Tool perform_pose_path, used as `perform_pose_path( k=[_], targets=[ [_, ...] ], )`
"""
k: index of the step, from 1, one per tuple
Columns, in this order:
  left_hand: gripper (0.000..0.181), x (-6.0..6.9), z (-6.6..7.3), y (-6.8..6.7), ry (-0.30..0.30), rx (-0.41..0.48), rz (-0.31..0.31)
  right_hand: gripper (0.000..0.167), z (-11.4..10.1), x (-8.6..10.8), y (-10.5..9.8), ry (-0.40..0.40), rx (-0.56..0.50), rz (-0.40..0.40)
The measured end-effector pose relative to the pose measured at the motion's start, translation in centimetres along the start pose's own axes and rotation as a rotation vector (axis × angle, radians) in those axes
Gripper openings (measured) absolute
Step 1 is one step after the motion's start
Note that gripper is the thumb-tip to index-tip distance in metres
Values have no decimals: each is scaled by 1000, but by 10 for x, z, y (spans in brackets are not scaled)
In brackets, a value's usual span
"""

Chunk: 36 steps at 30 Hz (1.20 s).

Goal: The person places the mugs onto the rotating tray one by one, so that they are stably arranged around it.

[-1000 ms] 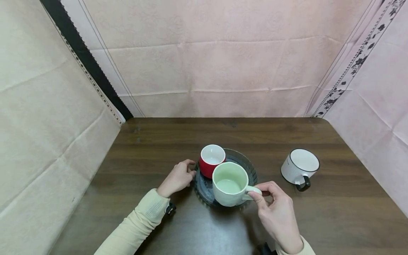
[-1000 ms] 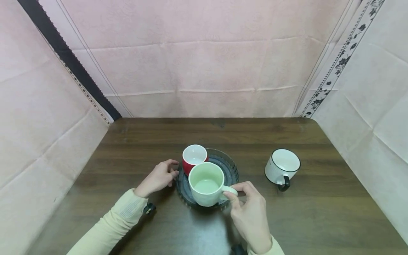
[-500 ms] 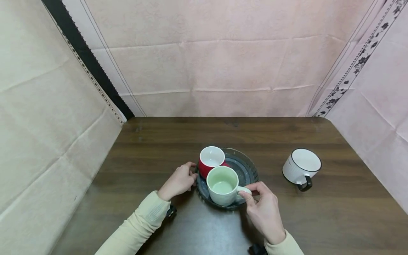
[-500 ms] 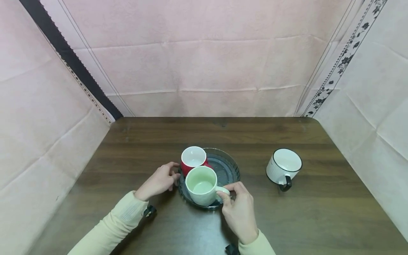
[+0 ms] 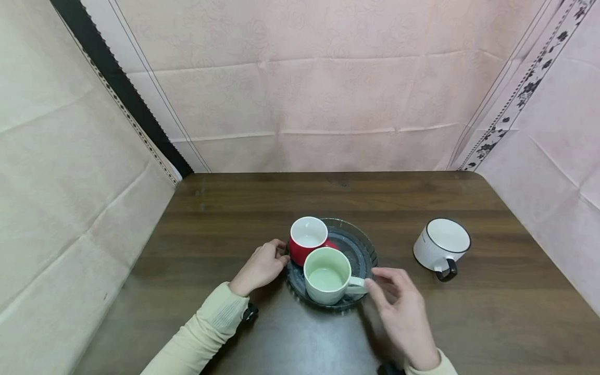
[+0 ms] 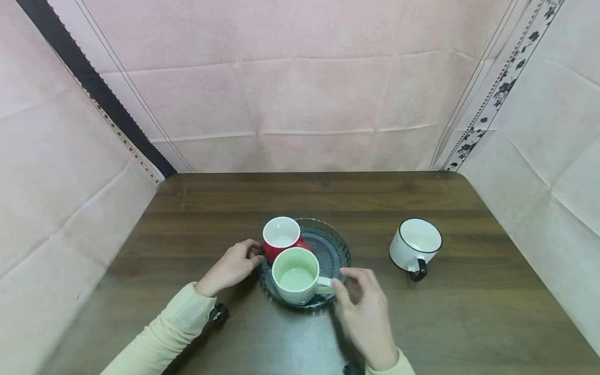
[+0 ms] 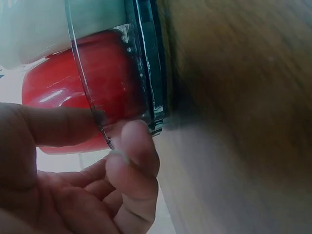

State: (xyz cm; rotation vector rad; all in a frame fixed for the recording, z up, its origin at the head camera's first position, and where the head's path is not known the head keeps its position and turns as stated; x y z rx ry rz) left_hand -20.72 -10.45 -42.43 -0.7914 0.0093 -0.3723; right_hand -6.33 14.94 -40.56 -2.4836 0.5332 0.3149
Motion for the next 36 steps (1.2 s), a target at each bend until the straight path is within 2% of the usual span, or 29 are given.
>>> perform_pose_path(
  k=[3,6,7,9,11,13,17,20,23,29,36],
  targets=[
    [29,-2,0,-1,15,7,14,21,6,-8,-22,-56,16,166],
    [26,-4,0,-3,15,26,24,22,18,-18,-46,-91,83,321],
    [25,-5,0,-3,15,30,28,22,22,-21,-54,-77,108,357],
    [24,-6,0,-4,8,41,32,23,32,-24,-68,5,165,391],
    [24,-6,-1,-4,3,53,28,29,41,-27,-80,115,230,384],
    [26,-6,-1,-4,2,74,20,39,50,-29,-88,226,273,343],
    [35,-7,-4,-4,4,133,-13,55,66,-35,-95,324,320,248],
    [38,-7,-6,-3,-5,155,-39,59,75,-40,-95,346,330,180],
    [36,-8,-7,-3,-2,126,-35,56,81,-43,-91,359,344,130],
    [29,-13,-5,-4,56,57,26,45,87,-48,-87,384,383,168],
    [27,-16,-3,-5,35,94,5,43,86,-48,-86,392,397,141]
  ],
)
Point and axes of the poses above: each hand's wrist, its own x-axis away from the middle knuckle, its own y-axis out of the palm, z = x × y, the point moved 2 cm from there along -x, towards the middle knuckle, and after that the axes turned 2 degrees about x, right-handed, at the moved point
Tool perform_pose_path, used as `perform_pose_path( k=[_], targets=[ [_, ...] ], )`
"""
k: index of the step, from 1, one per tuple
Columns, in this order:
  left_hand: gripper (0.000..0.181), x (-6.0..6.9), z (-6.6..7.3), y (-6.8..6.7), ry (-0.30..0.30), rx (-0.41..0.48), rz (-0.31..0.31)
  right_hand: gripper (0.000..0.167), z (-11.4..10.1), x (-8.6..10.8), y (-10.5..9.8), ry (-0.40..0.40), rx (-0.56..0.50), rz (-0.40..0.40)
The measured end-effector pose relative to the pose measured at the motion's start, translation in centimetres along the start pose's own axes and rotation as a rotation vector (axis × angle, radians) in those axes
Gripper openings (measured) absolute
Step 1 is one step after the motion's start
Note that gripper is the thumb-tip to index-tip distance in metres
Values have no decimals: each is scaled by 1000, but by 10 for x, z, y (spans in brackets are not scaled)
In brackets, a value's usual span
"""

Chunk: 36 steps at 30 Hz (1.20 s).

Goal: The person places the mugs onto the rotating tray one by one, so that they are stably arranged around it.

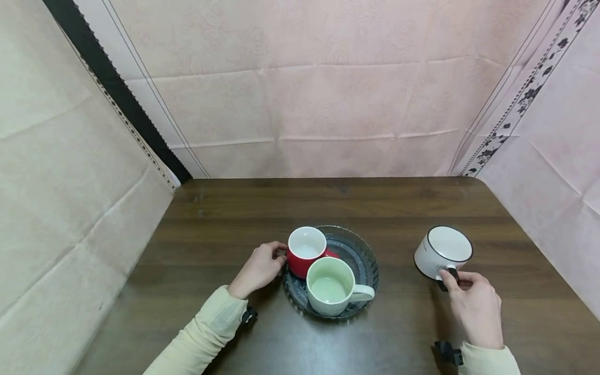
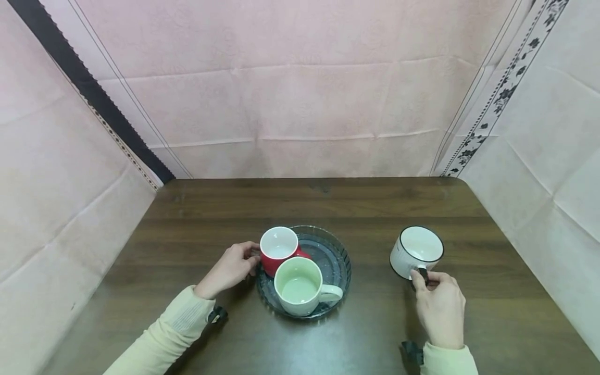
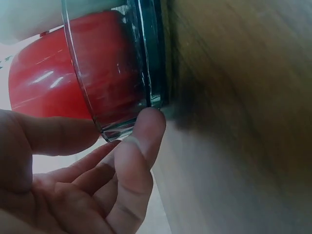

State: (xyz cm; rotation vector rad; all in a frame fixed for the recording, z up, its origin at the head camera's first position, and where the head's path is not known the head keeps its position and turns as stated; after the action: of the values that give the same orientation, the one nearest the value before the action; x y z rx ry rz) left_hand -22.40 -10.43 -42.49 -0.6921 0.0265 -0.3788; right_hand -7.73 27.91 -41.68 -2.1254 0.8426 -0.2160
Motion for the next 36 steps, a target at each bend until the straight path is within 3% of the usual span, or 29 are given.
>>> perform_pose_path(
  k=[8,12,20,28,36],
  targets=[
    [24,0,-1,-1,-23,40,-15,42,5,-3,-9,60,-8,56],
    [24,1,-1,-2,-32,44,-17,41,3,-7,-15,47,-5,74],
    [23,5,0,-2,-41,45,-16,32,-39,-8,-23,-123,-40,71],
    [24,7,4,-3,-45,53,-19,20,-89,4,-5,-421,-104,-32],
    [24,8,3,-3,-45,49,-24,17,-107,12,25,-444,-133,-176]
  ],
)
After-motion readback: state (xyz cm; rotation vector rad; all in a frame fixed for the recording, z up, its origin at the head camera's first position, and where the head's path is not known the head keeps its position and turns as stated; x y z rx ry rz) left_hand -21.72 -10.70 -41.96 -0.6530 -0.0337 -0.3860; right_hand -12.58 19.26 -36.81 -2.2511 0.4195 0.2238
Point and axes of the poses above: each hand's wrist, its own x-axis away from the middle knuckle, its own y-axis out of the palm, z = x × y, the point moved 2 cm from there along -x, towards the middle knuckle, and after that the axes turned 2 degrees about x, right-handed, at the moved point
